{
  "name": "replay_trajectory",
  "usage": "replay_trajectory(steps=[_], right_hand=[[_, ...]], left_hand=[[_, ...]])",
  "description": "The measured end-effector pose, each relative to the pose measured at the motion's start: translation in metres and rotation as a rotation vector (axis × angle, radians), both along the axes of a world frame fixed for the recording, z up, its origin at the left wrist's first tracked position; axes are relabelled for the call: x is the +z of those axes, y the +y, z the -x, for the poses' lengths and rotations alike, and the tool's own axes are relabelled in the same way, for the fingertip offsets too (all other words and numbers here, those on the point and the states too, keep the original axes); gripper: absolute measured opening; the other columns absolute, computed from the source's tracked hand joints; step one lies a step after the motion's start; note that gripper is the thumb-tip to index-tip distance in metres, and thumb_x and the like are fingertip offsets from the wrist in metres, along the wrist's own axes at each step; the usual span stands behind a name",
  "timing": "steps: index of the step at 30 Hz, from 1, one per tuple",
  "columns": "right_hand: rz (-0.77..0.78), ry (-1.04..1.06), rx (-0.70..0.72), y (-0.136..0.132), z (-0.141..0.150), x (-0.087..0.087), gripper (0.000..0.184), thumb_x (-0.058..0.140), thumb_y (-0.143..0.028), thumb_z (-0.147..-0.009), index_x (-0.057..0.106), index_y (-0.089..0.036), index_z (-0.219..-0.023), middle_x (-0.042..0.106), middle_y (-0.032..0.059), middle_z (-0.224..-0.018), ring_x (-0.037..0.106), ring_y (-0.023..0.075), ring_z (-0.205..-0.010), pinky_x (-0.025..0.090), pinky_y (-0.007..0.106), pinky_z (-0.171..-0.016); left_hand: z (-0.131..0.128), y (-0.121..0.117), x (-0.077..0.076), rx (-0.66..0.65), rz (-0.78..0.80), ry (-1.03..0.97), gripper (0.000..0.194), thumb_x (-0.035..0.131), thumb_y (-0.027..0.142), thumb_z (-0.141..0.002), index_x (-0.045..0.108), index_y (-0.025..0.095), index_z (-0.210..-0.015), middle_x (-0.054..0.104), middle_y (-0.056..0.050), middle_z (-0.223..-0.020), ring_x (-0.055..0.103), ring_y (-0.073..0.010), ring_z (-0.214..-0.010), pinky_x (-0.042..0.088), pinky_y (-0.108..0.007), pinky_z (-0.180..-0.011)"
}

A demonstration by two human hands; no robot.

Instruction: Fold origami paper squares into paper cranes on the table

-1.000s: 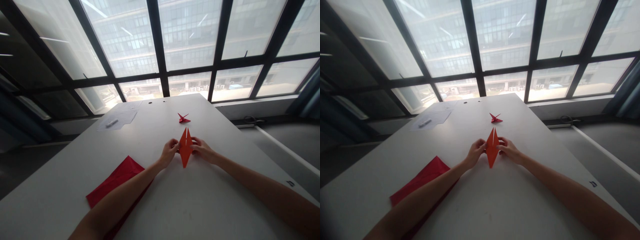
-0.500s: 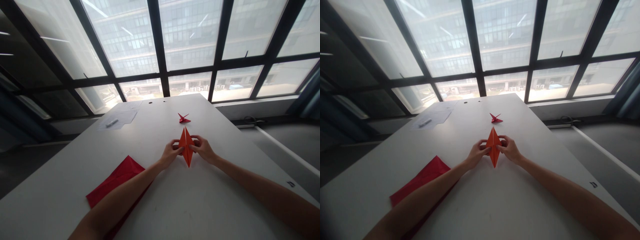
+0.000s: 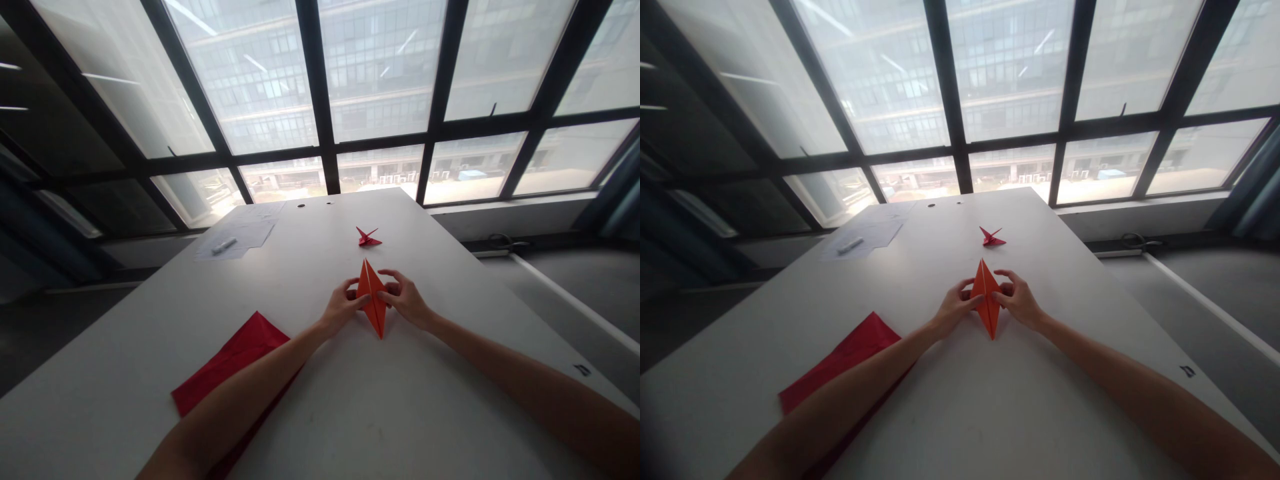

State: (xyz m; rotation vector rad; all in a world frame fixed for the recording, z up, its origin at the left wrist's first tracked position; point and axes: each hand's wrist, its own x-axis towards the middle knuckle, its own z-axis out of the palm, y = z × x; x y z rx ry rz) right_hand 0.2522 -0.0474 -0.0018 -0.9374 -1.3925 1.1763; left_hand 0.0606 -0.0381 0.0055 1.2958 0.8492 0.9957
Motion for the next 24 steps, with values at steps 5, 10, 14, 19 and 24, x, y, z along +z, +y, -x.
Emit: replay_trajectory(steps=[5,10,14,19,24], right_hand=[[0.032,0.048,0.147,-0.0025,0.0038,-0.0001,0.067,0.076,-0.038,-0.072,0.048,-0.02,-0.13,0.073,0.006,-0.09,0.069,0.0224,-0.076,0.055,0.034,-0.065],[0.031,0.044,0.141,-0.0019,0.0035,-0.0011,0.066,0.075,-0.036,-0.074,0.046,-0.02,-0.131,0.073,0.0057,-0.089,0.068,0.0206,-0.074,0.054,0.032,-0.064],[0.058,0.001,0.118,-0.0006,0.0029,-0.0035,0.058,0.07,-0.037,-0.078,0.048,-0.018,-0.128,0.073,0.0041,-0.082,0.064,0.0161,-0.061,0.05,0.026,-0.054],[0.027,0.013,0.091,-0.0011,0.0036,-0.0043,0.056,0.07,-0.037,-0.076,0.05,-0.018,-0.124,0.074,0.0046,-0.081,0.067,0.019,-0.064,0.053,0.029,-0.056],[0.0,-0.012,0.064,-0.0024,0.0041,-0.0035,0.058,0.07,-0.038,-0.077,0.049,-0.018,-0.127,0.073,0.0031,-0.077,0.064,0.0168,-0.06,0.052,0.028,-0.054]], left_hand=[[0.0003,0.0022,-0.0013,-0.038,-0.005,-0.005,0.061,0.084,0.039,-0.066,0.062,0.011,-0.116,0.073,-0.014,-0.098,0.07,-0.0245,-0.087,0.055,-0.036,-0.079],[0.0014,0.0031,0.0006,-0.09,-0.002,0.013,0.051,0.082,0.041,-0.069,0.069,0.008,-0.106,0.072,-0.014,-0.103,0.069,-0.0259,-0.09,0.054,-0.034,-0.079],[0.0014,0.001,0.002,-0.013,0.011,-0.064,0.048,0.081,0.04,-0.069,0.07,0.008,-0.104,0.073,-0.014,-0.101,0.069,-0.0263,-0.087,0.054,-0.038,-0.082],[0.0014,0.0006,0.0046,-0.03,0.02,-0.055,0.052,0.082,0.04,-0.068,0.069,0.008,-0.107,0.072,-0.015,-0.104,0.069,-0.0283,-0.09,0.054,-0.039,-0.083],[0.0025,0.0002,0.0065,-0.054,0.018,-0.021,0.049,0.083,0.038,-0.067,0.071,0.008,-0.104,0.073,-0.015,-0.103,0.069,-0.0281,-0.09,0.054,-0.038,-0.083]])
